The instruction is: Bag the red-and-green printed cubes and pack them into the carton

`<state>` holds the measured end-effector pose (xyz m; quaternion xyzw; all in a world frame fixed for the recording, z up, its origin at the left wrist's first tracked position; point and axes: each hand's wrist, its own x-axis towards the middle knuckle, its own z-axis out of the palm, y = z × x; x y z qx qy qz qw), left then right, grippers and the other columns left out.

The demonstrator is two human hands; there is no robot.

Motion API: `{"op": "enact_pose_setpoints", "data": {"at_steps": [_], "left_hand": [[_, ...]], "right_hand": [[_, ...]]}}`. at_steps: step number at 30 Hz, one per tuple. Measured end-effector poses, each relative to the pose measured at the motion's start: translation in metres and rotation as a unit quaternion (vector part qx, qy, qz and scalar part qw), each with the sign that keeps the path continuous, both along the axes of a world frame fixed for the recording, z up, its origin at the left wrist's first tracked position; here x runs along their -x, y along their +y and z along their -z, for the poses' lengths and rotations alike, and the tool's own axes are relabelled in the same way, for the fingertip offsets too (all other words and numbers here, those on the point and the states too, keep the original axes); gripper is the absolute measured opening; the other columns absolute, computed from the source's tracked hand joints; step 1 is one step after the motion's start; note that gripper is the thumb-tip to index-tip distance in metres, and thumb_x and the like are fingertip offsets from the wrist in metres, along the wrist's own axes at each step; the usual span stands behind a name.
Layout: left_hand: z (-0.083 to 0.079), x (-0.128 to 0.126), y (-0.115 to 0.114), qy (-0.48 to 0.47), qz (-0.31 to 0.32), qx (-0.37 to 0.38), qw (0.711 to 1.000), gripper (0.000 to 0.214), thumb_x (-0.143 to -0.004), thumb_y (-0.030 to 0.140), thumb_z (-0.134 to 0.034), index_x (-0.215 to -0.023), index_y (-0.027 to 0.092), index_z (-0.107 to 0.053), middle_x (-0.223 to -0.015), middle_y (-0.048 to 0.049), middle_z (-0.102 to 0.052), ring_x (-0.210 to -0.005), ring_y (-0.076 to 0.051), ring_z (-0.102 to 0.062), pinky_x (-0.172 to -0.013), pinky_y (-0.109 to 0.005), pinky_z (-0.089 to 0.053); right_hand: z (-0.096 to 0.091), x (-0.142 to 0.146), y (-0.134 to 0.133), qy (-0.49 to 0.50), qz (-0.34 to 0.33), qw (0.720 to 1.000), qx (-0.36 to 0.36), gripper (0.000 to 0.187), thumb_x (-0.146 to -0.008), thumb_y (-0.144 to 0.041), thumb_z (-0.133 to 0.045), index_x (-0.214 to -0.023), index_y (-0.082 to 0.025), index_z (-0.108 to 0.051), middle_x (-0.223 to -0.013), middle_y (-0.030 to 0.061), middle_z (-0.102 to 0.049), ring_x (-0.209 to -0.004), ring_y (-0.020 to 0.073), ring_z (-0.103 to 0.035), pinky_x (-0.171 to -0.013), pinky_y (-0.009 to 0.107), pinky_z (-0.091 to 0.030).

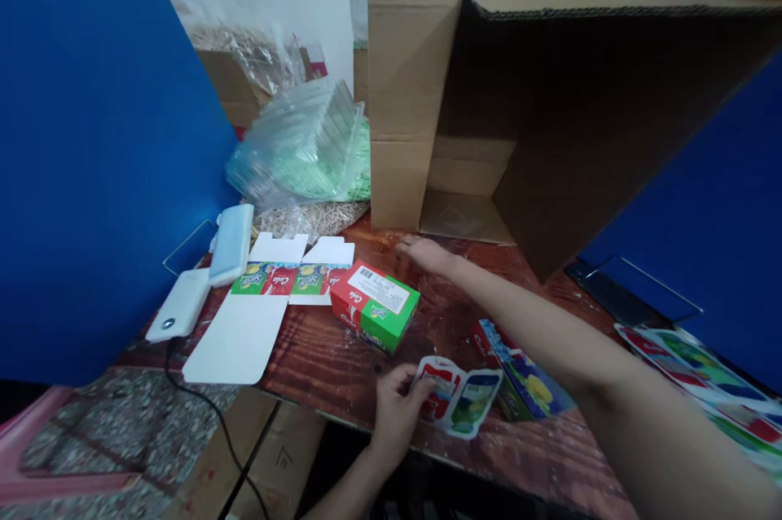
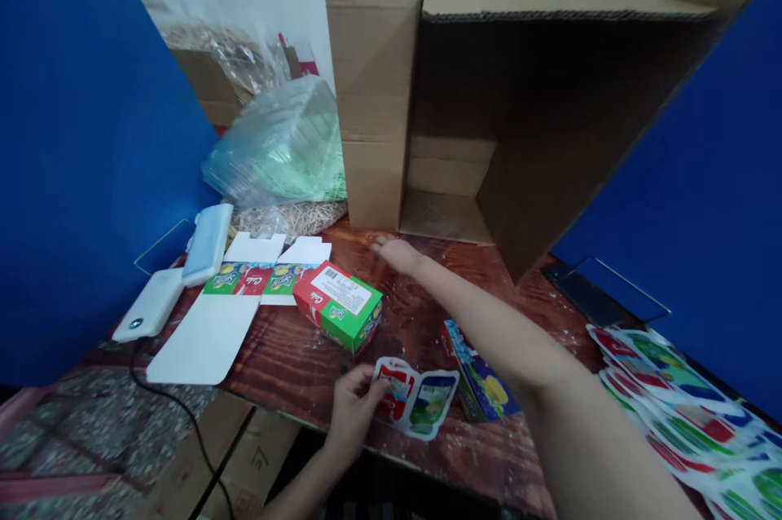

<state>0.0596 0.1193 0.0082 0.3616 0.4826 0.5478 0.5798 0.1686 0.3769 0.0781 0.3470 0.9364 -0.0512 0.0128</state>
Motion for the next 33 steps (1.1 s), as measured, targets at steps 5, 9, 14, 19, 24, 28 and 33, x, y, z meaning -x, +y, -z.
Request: {"op": "enact_pose_setpoints", "data": {"at_steps": [5,9,14,19,24,28,33], "left_hand": [[0.006,0.001,0.002,-0.015,0.025,0.011,1.000,0.036,-0.066,0.049,-0.077,-0.069,0.014,-0.071,-0.067,-0.0071,-0.074,-0.060,-0.017,-0.065,-0.060,-0.025,-0.052],[0.011,0.000,0.005,-0.019,0.032,0.022,0.999,0.040,-0.064,0.054,-0.078,-0.069,0.014,-0.072,-0.067,-0.0072,-0.074,-0.059,-0.017,-0.065,-0.056,-0.024,-0.052],[0.007,-0.001,0.007,-0.005,0.032,0.025,0.999,0.032,-0.067,0.046,-0.077,-0.069,0.014,-0.072,-0.066,-0.0058,-0.073,-0.058,-0.016,-0.065,-0.057,-0.024,-0.052],[0.000,0.000,0.005,0.032,0.022,0.014,0.999,0.020,-0.072,0.034,-0.072,-0.071,0.014,-0.071,-0.068,-0.0037,-0.072,-0.063,-0.015,-0.063,-0.060,-0.023,-0.050],[0.001,-0.002,0.004,0.000,0.015,0.030,0.999,0.021,-0.074,0.035,-0.071,-0.074,0.014,-0.070,-0.069,-0.0025,-0.072,-0.061,-0.014,-0.063,-0.059,-0.022,-0.050],[0.002,-0.004,0.002,-0.016,0.007,0.028,0.999,0.023,-0.073,0.037,-0.073,-0.076,0.014,-0.070,-0.071,-0.0020,-0.072,-0.062,-0.014,-0.063,-0.059,-0.021,-0.050],[0.004,-0.003,-0.001,-0.012,0.009,0.012,1.000,0.023,-0.074,0.036,-0.073,-0.077,0.014,-0.070,-0.072,-0.0021,-0.072,-0.063,-0.013,-0.063,-0.061,-0.022,-0.050]], "right_hand": [[0.024,0.015,0.027,-0.091,-0.023,0.996,-0.008,0.034,-0.087,0.002,-0.045,-0.116,-0.009,-0.059,-0.100,0.0166,-0.068,-0.093,0.0210,-0.064,-0.082,0.032,-0.046],[0.030,0.015,0.028,-0.097,-0.031,0.995,-0.005,0.024,-0.089,-0.004,-0.048,-0.107,-0.011,-0.061,-0.100,0.0142,-0.068,-0.097,0.0216,-0.062,-0.084,0.033,-0.045],[0.015,0.001,0.013,-0.017,0.024,0.999,-0.023,0.026,-0.089,-0.004,-0.047,-0.110,-0.012,-0.061,-0.109,0.0143,-0.066,-0.102,0.0211,-0.061,-0.087,0.032,-0.046],[-0.023,-0.036,-0.037,0.163,0.121,0.978,-0.037,0.030,-0.095,-0.016,-0.042,-0.119,-0.006,-0.056,-0.107,0.0156,-0.065,-0.094,0.0193,-0.063,-0.085,0.032,-0.050],[-0.046,-0.067,-0.134,0.561,0.211,0.791,0.122,0.023,-0.082,-0.033,-0.069,-0.100,-0.020,-0.066,-0.084,0.0032,-0.069,-0.073,0.0152,-0.065,-0.069,0.029,-0.056],[-0.036,-0.064,-0.192,0.605,0.210,0.745,0.189,0.020,-0.081,-0.032,-0.072,-0.099,-0.023,-0.068,-0.082,0.0024,-0.068,-0.071,0.0143,-0.066,-0.066,0.027,-0.057],[-0.022,-0.052,-0.210,0.574,0.182,0.777,0.181,0.016,-0.085,-0.028,-0.067,-0.100,-0.023,-0.069,-0.085,0.0021,-0.063,-0.070,0.0120,-0.063,-0.061,0.023,-0.053]]}}
